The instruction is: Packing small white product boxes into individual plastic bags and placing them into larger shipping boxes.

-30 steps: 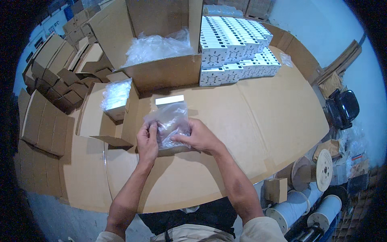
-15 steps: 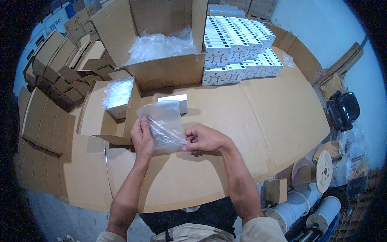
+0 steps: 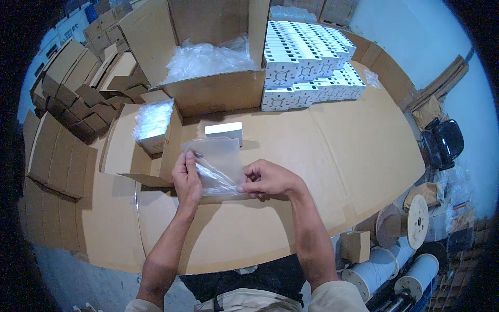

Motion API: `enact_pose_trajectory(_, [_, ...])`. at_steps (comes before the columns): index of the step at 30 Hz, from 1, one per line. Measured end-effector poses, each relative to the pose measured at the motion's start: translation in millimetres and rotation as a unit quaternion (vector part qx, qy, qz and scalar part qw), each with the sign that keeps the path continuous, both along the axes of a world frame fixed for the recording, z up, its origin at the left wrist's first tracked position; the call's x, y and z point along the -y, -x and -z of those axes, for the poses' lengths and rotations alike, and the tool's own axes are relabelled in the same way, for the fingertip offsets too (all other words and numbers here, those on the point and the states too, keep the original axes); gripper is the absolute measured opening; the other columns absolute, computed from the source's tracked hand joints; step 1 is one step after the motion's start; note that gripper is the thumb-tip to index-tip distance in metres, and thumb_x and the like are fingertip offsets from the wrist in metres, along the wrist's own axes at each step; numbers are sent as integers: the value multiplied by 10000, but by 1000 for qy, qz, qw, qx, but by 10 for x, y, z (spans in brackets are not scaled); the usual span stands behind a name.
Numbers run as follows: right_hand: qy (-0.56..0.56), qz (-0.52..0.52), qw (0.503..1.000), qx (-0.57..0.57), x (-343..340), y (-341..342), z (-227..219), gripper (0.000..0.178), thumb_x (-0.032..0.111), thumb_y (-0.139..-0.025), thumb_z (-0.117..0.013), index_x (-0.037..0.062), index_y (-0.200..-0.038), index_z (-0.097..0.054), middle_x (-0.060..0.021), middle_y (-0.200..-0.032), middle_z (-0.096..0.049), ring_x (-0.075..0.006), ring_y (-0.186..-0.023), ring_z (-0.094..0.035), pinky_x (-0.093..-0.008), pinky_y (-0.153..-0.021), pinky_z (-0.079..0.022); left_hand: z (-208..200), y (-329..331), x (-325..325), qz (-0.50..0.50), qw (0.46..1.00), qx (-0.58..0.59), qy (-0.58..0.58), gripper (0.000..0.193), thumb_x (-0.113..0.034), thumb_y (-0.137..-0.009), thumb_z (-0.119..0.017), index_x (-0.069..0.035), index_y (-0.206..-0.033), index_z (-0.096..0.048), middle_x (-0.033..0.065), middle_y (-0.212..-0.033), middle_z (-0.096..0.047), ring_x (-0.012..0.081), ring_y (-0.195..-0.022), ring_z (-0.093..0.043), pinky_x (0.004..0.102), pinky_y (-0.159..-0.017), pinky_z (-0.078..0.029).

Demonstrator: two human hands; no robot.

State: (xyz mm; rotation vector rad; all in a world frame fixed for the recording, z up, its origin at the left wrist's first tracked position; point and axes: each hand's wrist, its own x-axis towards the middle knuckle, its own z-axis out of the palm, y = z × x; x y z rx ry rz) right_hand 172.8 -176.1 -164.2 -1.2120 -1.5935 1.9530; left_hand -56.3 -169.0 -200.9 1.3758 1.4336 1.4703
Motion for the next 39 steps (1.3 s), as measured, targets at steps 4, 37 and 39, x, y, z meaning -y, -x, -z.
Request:
enact_pose_trajectory(4, [-76,74,994,-21,5,11,20,168,150,-921,-744,34,-828,-666,9,-689,-617,-47,-586,-530,-224,-518,-431,-48,-36,37,7,999,31,-25,346,-293,-1085,-474,-7,-965,-628,-15,-681,-519,64,-589,-502,254,-523,-422])
enact_pose_trajectory(37, [-225,486,833,-139,-167,334,327,173,168,-1048,-561,42,-986,-661,44,-755,-580,-22,-641,-507,-216,-560,-432,-20,-32,46,217,962,127,109,446,-78,-833,-832,6,-1181,-565,82,-1067,-678,131,-948,-650,286,-839,-541])
enact_pose_trajectory(39, [-219,482,838,-131,-144,267,253,131,156,-1017,-603,45,-1002,-669,8,-816,-638,-59,-709,-566,-231,-628,-461,-31,-45,46,223,962,93,127,445,-72,-837,-826,8,-1186,-561,92,-1091,-672,136,-976,-648,286,-849,-539])
